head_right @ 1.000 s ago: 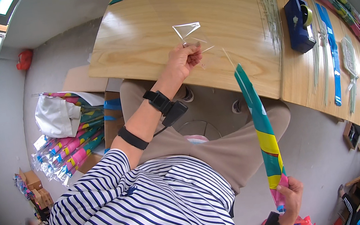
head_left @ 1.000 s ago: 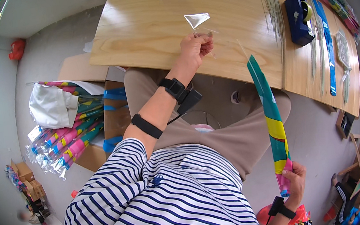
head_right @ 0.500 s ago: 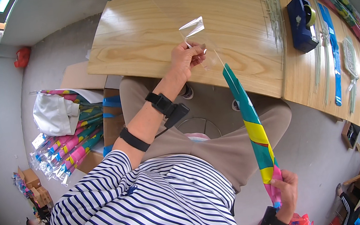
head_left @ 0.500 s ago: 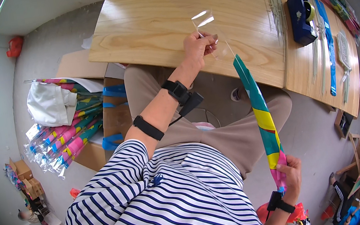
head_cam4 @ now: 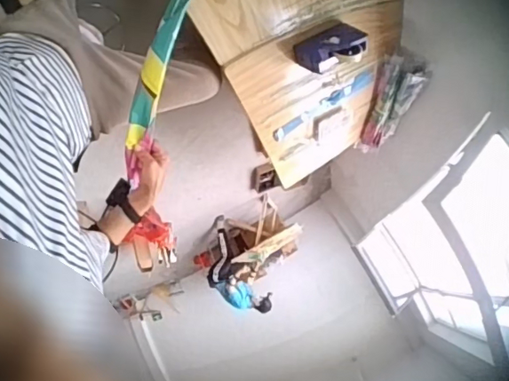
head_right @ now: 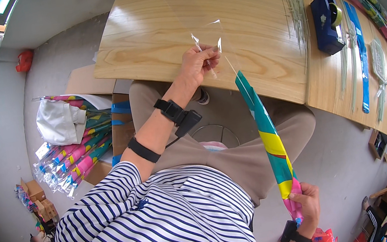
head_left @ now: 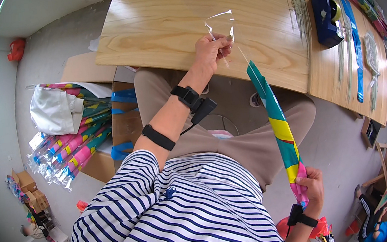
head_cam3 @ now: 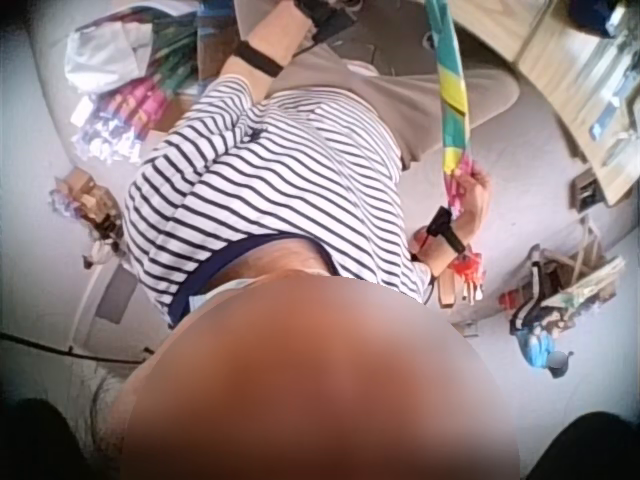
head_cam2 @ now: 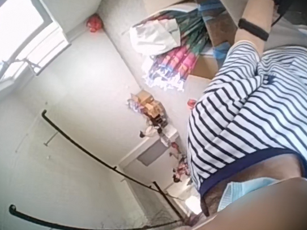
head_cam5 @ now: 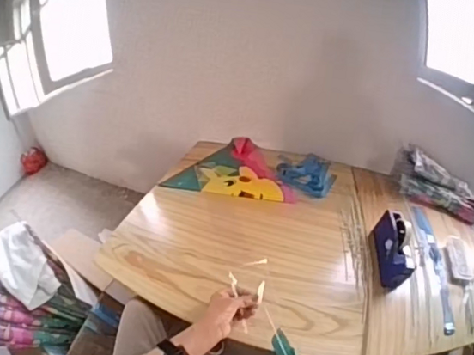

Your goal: Assembling a character-themed kite by attaching support rods and securing them with tape.

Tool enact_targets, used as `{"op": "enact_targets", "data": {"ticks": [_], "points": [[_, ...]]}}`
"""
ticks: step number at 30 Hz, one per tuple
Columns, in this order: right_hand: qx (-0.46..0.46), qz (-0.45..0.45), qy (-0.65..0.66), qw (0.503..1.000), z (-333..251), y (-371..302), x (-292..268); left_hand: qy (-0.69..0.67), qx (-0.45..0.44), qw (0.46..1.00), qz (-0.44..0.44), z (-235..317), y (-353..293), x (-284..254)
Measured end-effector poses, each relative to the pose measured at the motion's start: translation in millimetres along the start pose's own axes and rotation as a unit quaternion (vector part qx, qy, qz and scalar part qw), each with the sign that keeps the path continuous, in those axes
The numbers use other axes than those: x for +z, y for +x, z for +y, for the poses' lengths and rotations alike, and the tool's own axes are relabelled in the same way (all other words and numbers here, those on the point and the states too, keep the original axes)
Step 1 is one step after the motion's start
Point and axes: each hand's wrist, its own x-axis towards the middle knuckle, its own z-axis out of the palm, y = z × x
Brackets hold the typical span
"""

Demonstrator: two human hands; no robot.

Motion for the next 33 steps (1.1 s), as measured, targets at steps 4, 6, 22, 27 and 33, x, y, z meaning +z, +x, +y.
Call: {"op": "enact_targets", "data": {"ticks": [4, 6, 22, 27, 33], "points": [[-0.003, -0.001, 0.025, 1.000, 3.5, -1.0, -2.0, 0.022, 0.026, 0.999, 0.011, 0.0, -2.0, 5.2], [-0.001, -0.004, 0.001, 1.000, 4.1, 0.4, -3.1, 0.034, 0.040, 0.999, 0.012, -0.5, -2.5, 6.2], [0.024, -0.024, -0.032, 0.999, -2.8, -8.6, -3.7, 0.086, 0.135, 0.987, -0.006, -1.3, -3.9, 2.5], [0.003, 0.005, 0.021, 1.000, -0.4, -5.6, 4.9, 0.094, 0.137, 0.986, -0.013, -2.5, -6.2, 1.6], [0.012, -0.028, 0.010, 0.999, -2.3, -0.3, 2.8, 0.111, 0.121, 0.986, -0.028, -4.8, -7.6, -1.0]]}}
